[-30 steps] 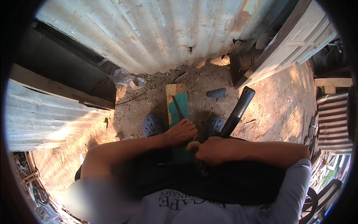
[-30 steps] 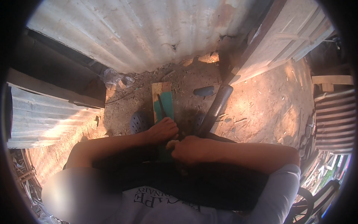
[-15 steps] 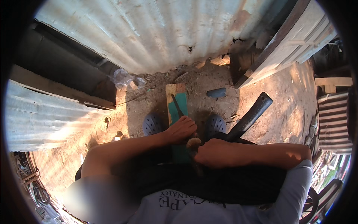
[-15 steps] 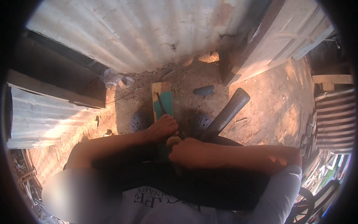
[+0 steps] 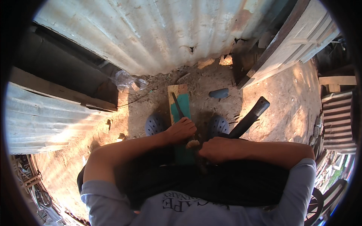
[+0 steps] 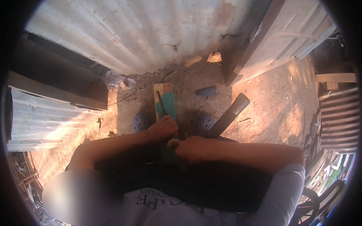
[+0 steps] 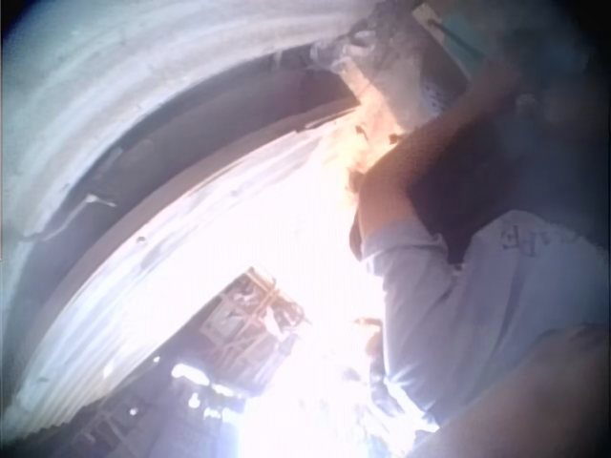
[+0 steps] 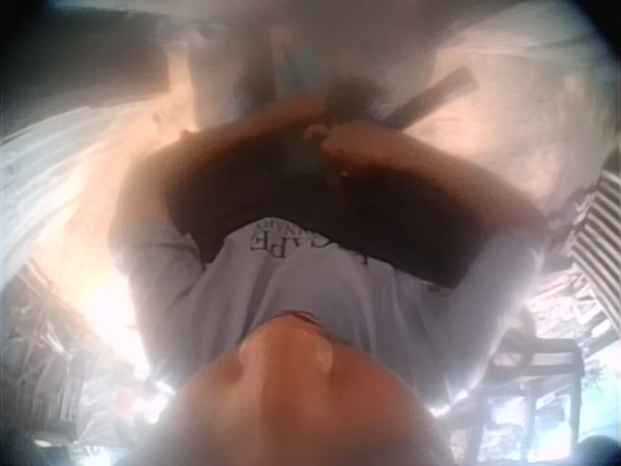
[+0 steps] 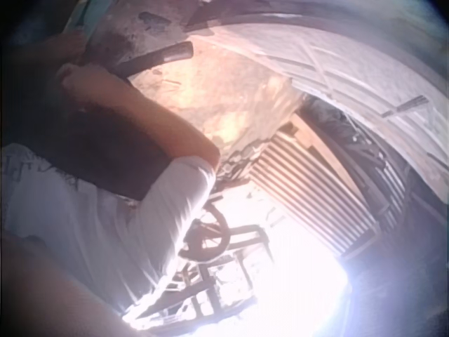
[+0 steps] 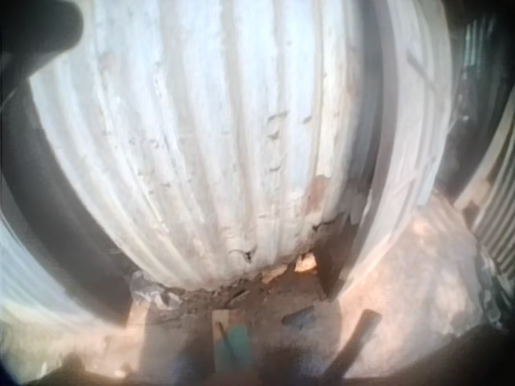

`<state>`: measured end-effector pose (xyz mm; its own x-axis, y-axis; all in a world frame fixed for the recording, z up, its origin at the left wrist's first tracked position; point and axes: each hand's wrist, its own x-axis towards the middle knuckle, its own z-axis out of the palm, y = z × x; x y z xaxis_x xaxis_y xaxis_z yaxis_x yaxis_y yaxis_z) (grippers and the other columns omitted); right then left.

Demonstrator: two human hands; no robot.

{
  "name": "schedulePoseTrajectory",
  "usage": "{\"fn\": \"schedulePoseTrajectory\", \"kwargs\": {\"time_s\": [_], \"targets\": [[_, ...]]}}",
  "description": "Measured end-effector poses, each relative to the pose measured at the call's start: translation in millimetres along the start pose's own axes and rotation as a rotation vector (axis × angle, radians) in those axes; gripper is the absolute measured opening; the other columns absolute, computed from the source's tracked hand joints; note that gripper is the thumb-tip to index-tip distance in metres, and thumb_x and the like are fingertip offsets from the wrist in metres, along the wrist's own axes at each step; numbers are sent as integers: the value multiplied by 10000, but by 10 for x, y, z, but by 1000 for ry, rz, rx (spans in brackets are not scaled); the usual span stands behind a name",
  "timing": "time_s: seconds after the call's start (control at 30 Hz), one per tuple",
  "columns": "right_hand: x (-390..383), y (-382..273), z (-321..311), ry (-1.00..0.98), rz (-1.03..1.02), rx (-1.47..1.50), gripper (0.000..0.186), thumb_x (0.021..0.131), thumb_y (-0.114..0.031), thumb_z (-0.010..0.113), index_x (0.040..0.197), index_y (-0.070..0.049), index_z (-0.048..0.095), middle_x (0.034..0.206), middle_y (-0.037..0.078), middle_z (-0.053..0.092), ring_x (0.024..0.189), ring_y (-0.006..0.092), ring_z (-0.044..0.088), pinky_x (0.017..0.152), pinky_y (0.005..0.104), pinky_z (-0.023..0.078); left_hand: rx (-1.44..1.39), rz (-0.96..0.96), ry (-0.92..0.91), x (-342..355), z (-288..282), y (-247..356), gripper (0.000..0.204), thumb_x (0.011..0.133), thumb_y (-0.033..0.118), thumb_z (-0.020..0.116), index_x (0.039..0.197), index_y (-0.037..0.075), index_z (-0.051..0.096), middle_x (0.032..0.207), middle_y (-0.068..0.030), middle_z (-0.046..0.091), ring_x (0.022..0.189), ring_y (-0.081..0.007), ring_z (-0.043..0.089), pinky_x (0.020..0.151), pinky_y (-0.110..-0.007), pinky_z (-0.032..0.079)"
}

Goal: The person uses a hammer and chisel to carve a small cylindrical wooden object placed on a green board. They repeatedly strike the chisel to shape the wood, occasionally lifting the object to inspect the progress.

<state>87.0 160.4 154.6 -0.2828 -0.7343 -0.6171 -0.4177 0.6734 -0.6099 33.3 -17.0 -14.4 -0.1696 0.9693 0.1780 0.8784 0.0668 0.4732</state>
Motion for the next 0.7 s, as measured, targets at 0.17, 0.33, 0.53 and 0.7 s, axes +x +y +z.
{"fn": "schedulePoseTrajectory", "kwargs": {"time_s": [0.17, 0.33, 0.53, 0.7], "targets": [[77, 11, 89, -21, -20, -58, 210, 764, -167, 652, 961, -94, 657, 856, 145, 680, 818, 342, 665, 711, 434, 532, 54, 4, 36, -51, 63, -41, 182, 763, 149, 586, 897, 56, 505, 883, -84, 499, 936, -242, 496, 908, -389, 354], [93, 63, 35, 5, -9, 62, 210, 771, -171, 633, 961, -82, 646, 845, 170, 674, 816, 356, 662, 704, 444, 531, 38, -27, -9, 8, -80, -69, 193, 755, 148, 588, 900, 50, 505, 886, -84, 502, 945, -239, 493, 910, -386, 353], [156, 70, 46, 76, 85, -7, 249, 761, -159, 626, 994, -71, 639, 855, 199, 665, 829, 371, 655, 702, 450, 528, 108, -39, 43, -30, -109, -182, 140, 789, 157, 582, 859, 67, 502, 878, -85, 496, 908, -264, 492, 855, -387, 374], [164, 106, -33, -79, 13, 25, 257, 759, -158, 620, 1005, -88, 647, 876, 198, 667, 848, 355, 657, 704, 442, 528, 76, -16, -11, -238, 24, -440, 186, 731, 121, 588, 880, 52, 499, 871, -90, 504, 905, -255, 511, 828, -365, 384]]}}
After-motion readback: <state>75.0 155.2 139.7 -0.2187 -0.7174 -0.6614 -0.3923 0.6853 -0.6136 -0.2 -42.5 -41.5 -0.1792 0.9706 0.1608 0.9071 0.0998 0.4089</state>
